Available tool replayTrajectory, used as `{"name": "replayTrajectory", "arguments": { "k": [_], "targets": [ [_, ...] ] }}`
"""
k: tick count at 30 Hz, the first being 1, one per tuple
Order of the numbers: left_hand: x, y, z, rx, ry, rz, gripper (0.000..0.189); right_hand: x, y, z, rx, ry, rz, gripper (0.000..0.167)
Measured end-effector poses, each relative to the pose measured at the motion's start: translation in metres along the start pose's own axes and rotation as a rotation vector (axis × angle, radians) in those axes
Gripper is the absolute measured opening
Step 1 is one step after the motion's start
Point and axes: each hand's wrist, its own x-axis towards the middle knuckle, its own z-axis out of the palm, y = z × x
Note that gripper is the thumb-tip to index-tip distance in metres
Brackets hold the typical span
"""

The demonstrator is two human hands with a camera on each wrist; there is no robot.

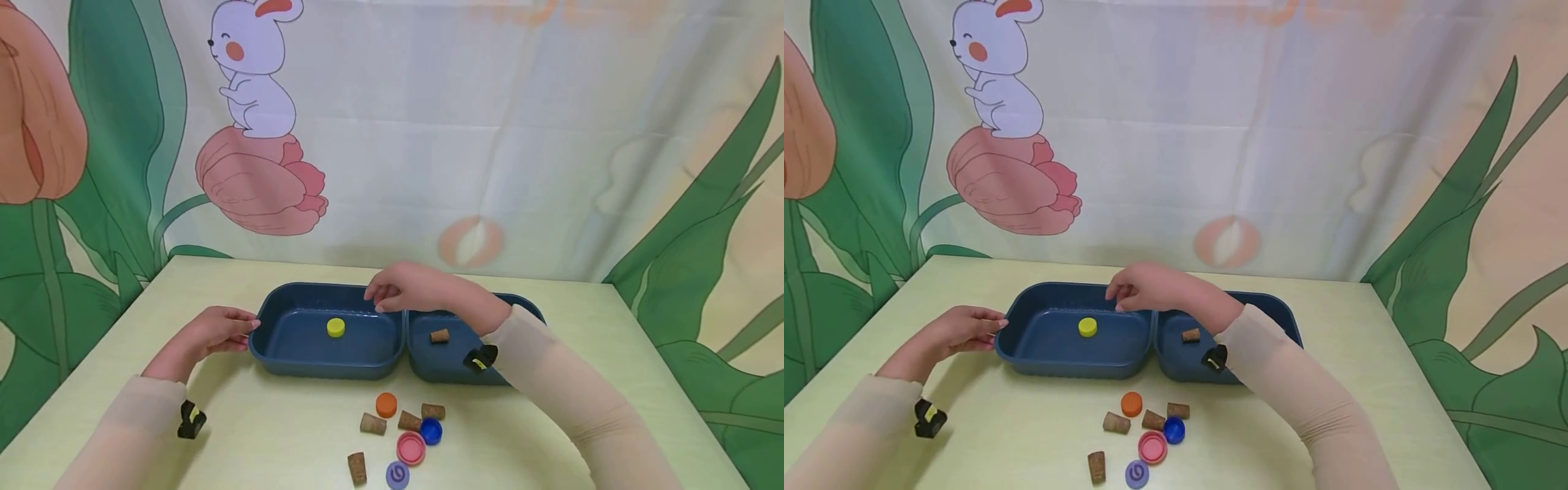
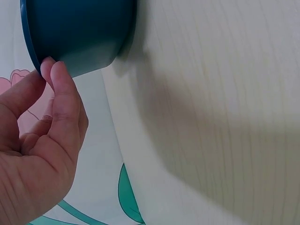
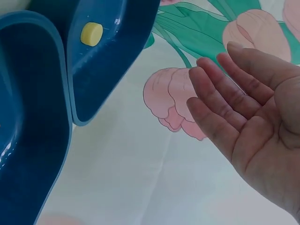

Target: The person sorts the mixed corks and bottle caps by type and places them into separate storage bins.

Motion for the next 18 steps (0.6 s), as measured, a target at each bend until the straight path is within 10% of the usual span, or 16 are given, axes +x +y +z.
{"name": "replayTrajectory", "arguments": {
  "k": [18],
  "targets": [
    [-0.001,0.0,0.0,-0.015,0.0,-0.002,0.052,-0.08,0.004,0.013,0.061,0.067,0.04,0.028]
  ]
}}
